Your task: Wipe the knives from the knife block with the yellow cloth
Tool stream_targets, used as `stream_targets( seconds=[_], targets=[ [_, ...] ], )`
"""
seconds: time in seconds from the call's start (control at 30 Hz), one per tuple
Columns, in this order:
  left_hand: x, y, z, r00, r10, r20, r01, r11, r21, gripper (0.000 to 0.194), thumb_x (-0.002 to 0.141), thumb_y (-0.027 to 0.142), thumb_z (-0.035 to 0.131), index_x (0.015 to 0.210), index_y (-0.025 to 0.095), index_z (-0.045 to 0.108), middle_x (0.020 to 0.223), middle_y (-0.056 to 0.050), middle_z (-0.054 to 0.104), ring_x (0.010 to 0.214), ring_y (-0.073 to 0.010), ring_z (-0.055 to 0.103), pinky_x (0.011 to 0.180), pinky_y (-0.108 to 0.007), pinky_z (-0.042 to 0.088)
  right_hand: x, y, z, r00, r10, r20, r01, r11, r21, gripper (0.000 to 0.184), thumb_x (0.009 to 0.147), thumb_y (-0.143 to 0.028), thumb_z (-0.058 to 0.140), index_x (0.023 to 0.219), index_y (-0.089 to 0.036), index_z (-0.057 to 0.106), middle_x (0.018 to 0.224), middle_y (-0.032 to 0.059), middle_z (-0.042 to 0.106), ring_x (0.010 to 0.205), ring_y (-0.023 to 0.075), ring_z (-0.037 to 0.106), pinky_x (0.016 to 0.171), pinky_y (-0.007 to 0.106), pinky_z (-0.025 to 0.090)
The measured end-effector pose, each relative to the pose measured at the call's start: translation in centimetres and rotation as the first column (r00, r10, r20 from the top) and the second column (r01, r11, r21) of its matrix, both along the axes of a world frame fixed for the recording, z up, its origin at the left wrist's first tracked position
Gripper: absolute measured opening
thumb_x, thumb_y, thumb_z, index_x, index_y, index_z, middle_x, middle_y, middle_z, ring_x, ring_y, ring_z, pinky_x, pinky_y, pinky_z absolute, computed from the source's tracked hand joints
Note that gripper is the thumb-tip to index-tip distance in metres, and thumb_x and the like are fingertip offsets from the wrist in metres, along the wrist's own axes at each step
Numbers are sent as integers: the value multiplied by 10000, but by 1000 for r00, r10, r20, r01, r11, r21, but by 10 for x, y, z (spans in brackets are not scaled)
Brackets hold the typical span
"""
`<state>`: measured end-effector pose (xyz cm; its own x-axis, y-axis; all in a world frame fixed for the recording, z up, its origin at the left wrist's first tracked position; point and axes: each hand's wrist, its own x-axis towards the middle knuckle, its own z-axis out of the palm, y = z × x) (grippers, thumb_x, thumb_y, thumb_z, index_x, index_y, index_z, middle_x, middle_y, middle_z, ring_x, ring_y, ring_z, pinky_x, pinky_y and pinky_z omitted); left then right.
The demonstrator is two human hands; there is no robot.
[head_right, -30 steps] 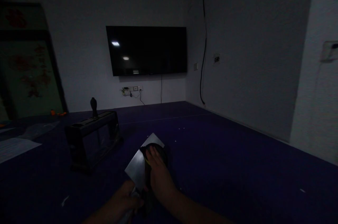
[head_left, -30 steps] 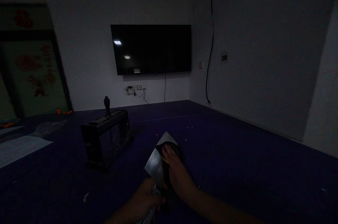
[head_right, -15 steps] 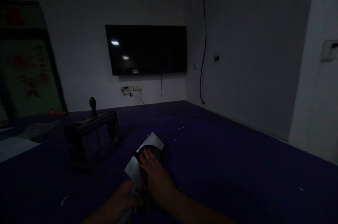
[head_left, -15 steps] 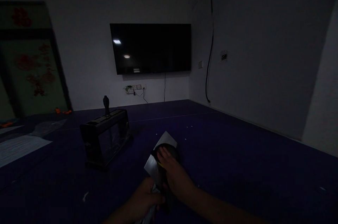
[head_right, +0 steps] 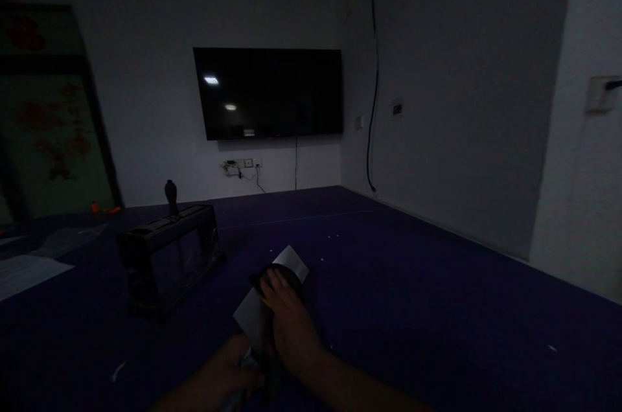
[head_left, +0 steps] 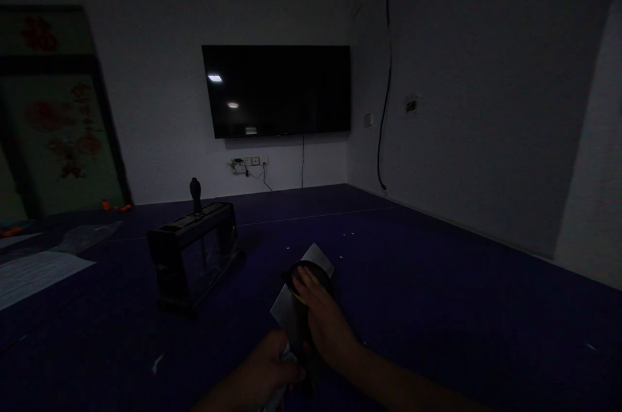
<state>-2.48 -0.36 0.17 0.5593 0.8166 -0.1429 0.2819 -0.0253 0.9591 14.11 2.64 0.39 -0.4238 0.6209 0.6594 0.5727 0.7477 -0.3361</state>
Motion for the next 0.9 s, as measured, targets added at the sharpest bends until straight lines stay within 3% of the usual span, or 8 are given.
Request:
stream_targets(
  seconds=[0.27,0.37,0.73,0.9],
  targets=[
    [4,4,-4,991,134,-16,-135,986,-96,479,549,225,554,1017,134,502,518,61,512,376,-81,404,367,-188,320,3,16,-19,977,-91,-193,89,996,-16,770,668,77,283,1378,-220,248,1458,42,202,1332,172,161,1072,474,234],
    [4,5,-6,989,146,16,-144,987,-65,456,546,208,542,994,132,508,508,62,508,384,-79,412,379,-185,332,3,17,-23,973,-113,-202,110,994,-24,774,673,81,287,1381,-227,238,1456,42,211,1328,177,175,1073,474,235],
    [5,-2,1,991,126,48,-125,992,-37,445,554,223,559,987,132,512,535,54,501,405,-79,413,384,-182,320,3,15,-21,975,-206,-86,204,978,-31,768,655,79,297,1381,-165,239,1458,79,188,1334,199,132,1073,466,240],
    [3,-1,-2,995,95,22,-94,993,-64,410,562,259,583,952,147,532,581,42,517,462,-92,439,425,-190,330,2,10,-12,992,-126,10,126,992,19,760,673,55,312,1390,-176,209,1467,65,152,1339,212,99,1062,480,249]
  ],
)
